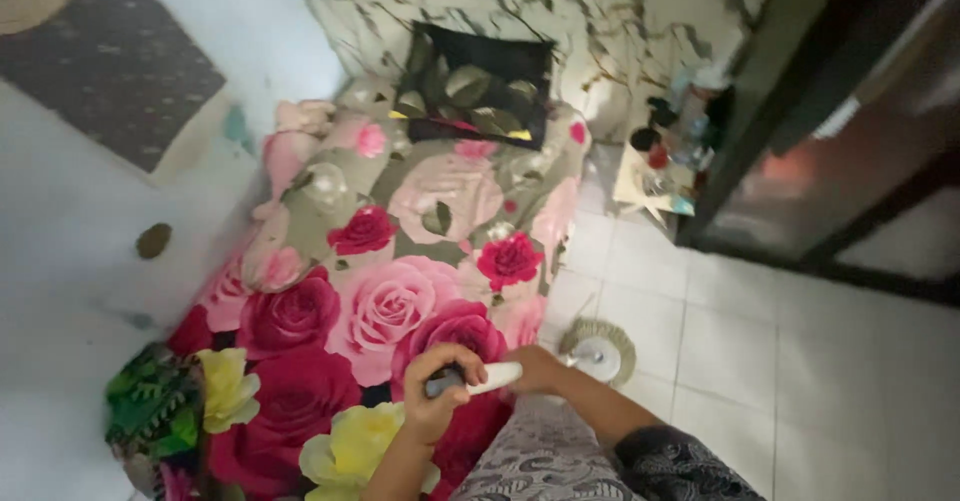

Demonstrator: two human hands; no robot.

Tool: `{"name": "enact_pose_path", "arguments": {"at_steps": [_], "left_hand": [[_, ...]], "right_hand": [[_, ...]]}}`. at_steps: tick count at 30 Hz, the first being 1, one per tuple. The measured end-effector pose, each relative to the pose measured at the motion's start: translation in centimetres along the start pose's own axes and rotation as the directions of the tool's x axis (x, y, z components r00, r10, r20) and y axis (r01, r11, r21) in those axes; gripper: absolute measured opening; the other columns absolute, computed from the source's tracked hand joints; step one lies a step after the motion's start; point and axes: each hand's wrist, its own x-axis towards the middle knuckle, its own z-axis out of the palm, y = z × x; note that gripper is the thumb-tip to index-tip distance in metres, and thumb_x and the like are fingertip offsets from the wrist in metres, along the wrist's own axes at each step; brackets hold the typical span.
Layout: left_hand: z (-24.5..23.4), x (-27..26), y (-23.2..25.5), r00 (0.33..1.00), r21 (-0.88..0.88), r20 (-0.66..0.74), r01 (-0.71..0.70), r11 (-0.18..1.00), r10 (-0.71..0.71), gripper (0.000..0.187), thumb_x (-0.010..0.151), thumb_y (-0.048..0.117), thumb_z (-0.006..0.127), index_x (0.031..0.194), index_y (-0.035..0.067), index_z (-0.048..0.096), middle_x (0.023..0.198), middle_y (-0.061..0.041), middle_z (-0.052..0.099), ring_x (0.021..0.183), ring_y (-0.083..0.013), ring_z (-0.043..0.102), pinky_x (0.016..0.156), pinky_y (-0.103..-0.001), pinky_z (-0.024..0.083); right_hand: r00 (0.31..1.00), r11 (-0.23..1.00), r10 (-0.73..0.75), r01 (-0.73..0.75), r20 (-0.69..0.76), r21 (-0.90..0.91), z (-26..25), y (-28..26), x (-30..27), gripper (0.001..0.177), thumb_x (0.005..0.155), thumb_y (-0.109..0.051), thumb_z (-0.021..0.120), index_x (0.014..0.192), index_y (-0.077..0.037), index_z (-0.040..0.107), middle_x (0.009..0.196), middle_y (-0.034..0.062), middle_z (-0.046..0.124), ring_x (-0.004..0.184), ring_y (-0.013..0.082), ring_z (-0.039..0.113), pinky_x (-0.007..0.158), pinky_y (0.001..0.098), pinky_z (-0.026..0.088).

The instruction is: Mopping the tiled floor in a residential room.

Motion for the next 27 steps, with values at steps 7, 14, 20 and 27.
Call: {"name": "enact_pose_path", "arguments": {"at_steps": [7, 14, 20, 27], "left_hand": [[-1.7, -3.5, 6.2, 0.943, 0.326, 0.131, -0.331, 0.885, 0.305, 0.048, 0.078, 0.043, 0.088, 0.089, 0.002, 0.065, 0.083, -0.008, 0.067, 0.076, -0.0178, 0.067, 0.069, -0.031, 0.051], [-0.7, -10.0, 4.9, 0.990, 0.384, -0.117, -0.025, 0.923, 0.075, 0.036, 0.087, 0.035, 0.077, 0.083, -0.001, 0.071, 0.075, -0.006, 0.070, 0.069, -0.0138, 0.066, 0.064, -0.029, 0.051], [5.1, -11.4, 3.9, 0.998, 0.299, -0.043, 0.046, 0.953, -0.035, 0.033, 0.085, 0.032, 0.077, 0.088, -0.001, 0.070, 0.076, -0.004, 0.069, 0.071, -0.0117, 0.065, 0.066, -0.028, 0.050], [14.3, -10.2, -0.6, 0.941, 0.202, 0.305, 0.088, 0.975, -0.148, 0.026, 0.083, 0.024, 0.081, 0.090, 0.000, 0.072, 0.078, -0.004, 0.070, 0.070, -0.0099, 0.064, 0.065, -0.026, 0.047]], "right_hand": [[0.967, 0.963, -0.237, 0.221, 0.092, 0.155, 5.5, -4.6, 2.5, 0.035, 0.078, -0.021, 0.075, 0.113, -0.019, 0.074, 0.101, 0.0087, 0.077, 0.096, 0.0249, 0.077, 0.082, 0.0407, 0.057], [0.975, 0.972, -0.199, 0.183, 0.102, 0.148, 10.0, -2.7, 0.0, 0.028, 0.073, -0.017, 0.074, 0.101, -0.015, 0.075, 0.093, 0.0109, 0.078, 0.091, 0.0293, 0.076, 0.079, 0.0420, 0.057], [0.957, 0.966, -0.242, 0.253, -0.163, 0.053, 8.8, -0.5, -7.9, 0.029, 0.068, -0.017, 0.076, 0.097, -0.015, 0.077, 0.089, 0.0143, 0.077, 0.084, 0.0348, 0.074, 0.073, 0.0438, 0.057], [0.896, 0.990, 0.121, -0.074, -0.428, 0.123, 6.1, 3.2, -23.2, 0.016, 0.071, -0.015, 0.074, 0.087, -0.012, 0.075, 0.082, 0.0159, 0.075, 0.079, 0.0341, 0.075, 0.069, 0.0419, 0.059]]}}
